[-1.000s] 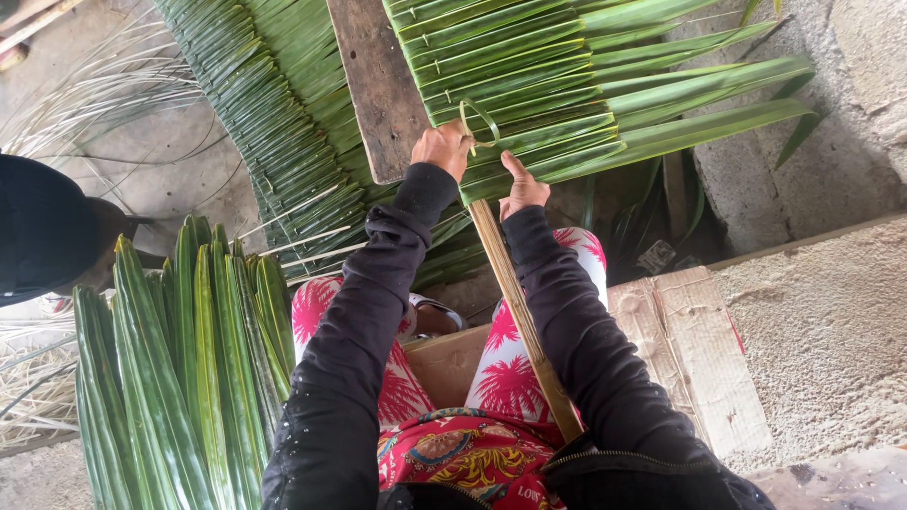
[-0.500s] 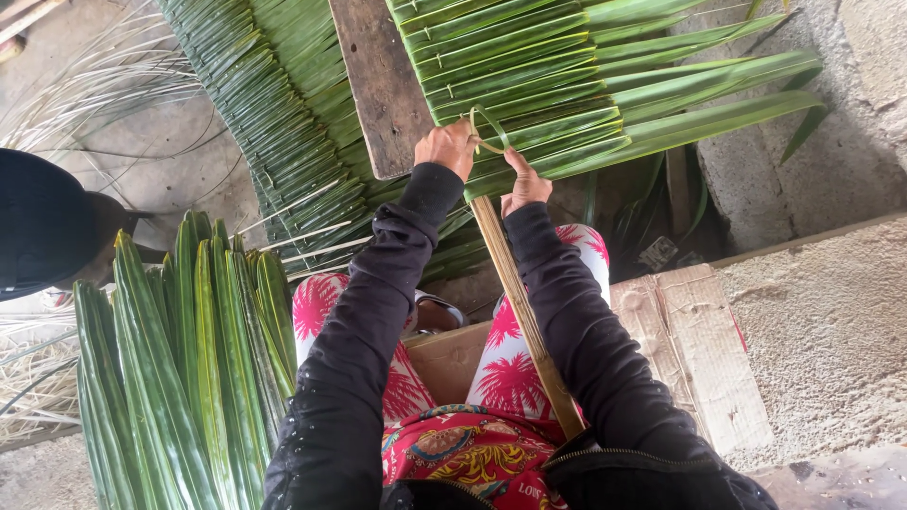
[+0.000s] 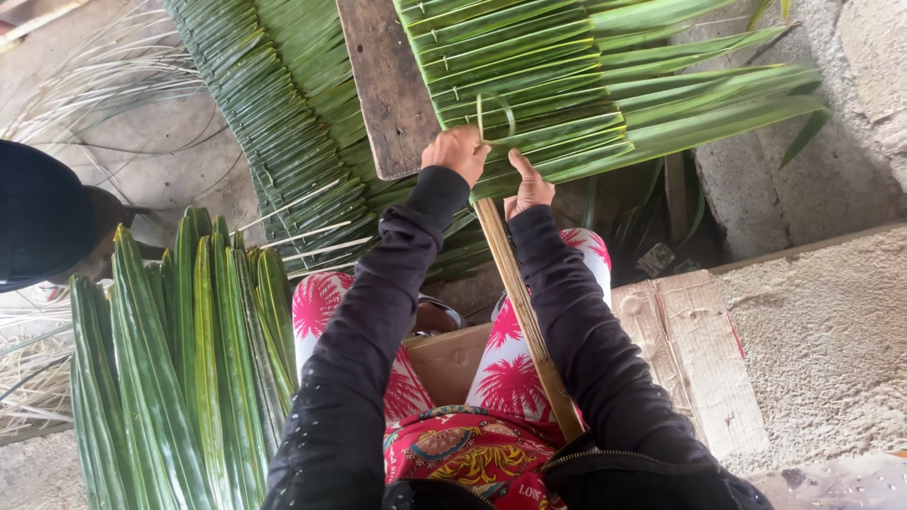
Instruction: Weaving palm leaves onto a wooden rod to create a thatched panel
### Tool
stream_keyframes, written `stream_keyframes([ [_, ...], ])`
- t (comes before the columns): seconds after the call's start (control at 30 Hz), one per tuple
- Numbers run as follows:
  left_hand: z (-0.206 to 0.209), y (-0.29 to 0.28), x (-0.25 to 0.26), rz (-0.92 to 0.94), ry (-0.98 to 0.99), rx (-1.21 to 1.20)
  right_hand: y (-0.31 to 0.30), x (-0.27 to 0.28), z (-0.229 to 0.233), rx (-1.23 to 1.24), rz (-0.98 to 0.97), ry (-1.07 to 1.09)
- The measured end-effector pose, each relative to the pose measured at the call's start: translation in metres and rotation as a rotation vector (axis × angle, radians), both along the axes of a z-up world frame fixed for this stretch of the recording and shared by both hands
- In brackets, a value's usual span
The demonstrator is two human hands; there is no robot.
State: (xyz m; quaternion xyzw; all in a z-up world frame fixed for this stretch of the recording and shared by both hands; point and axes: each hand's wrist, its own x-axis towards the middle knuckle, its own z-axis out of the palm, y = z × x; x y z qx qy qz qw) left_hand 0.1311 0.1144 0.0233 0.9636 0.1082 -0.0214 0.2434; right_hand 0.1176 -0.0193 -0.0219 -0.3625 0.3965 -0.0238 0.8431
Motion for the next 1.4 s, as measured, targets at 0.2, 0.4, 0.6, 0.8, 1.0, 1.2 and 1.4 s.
stream_keyframes([
  [0.2,0.026,-0.003,-0.009,-0.043,-0.195,-0.084,0.006,-0.003,0.013,-0.019,0.001,0.011],
  [0.4,-0.038,0.008,-0.004,-0.079,-0.309,0.096,0.003,0.005,0.003,0.007,0.031,0.011],
  [0.6,-0.078,0.014,-0.059,0.379,-0.465,-0.622,-0.005,0.004,0.01,0.014,0.045,0.048],
  [0.8,-0.145,-0.017,-0.017,0.216,-0.455,-1.043,0.0,-0.005,0.035,-0.056,0.118,0.077],
  [1.0,-0.229,0.019,-0.024,0.292,-0.038,-0.361,0.0,-0.003,0.029,-0.011,0.085,0.06],
  [1.2,-0.132,0.025,-0.102,0.133,0.158,-1.238,-0.006,0.004,0.007,0.02,0.084,0.025],
  [1.4,0.002,0.058,-0.118,0.099,0.142,-1.711,-0.009,0.003,0.014,0.025,0.114,0.015],
])
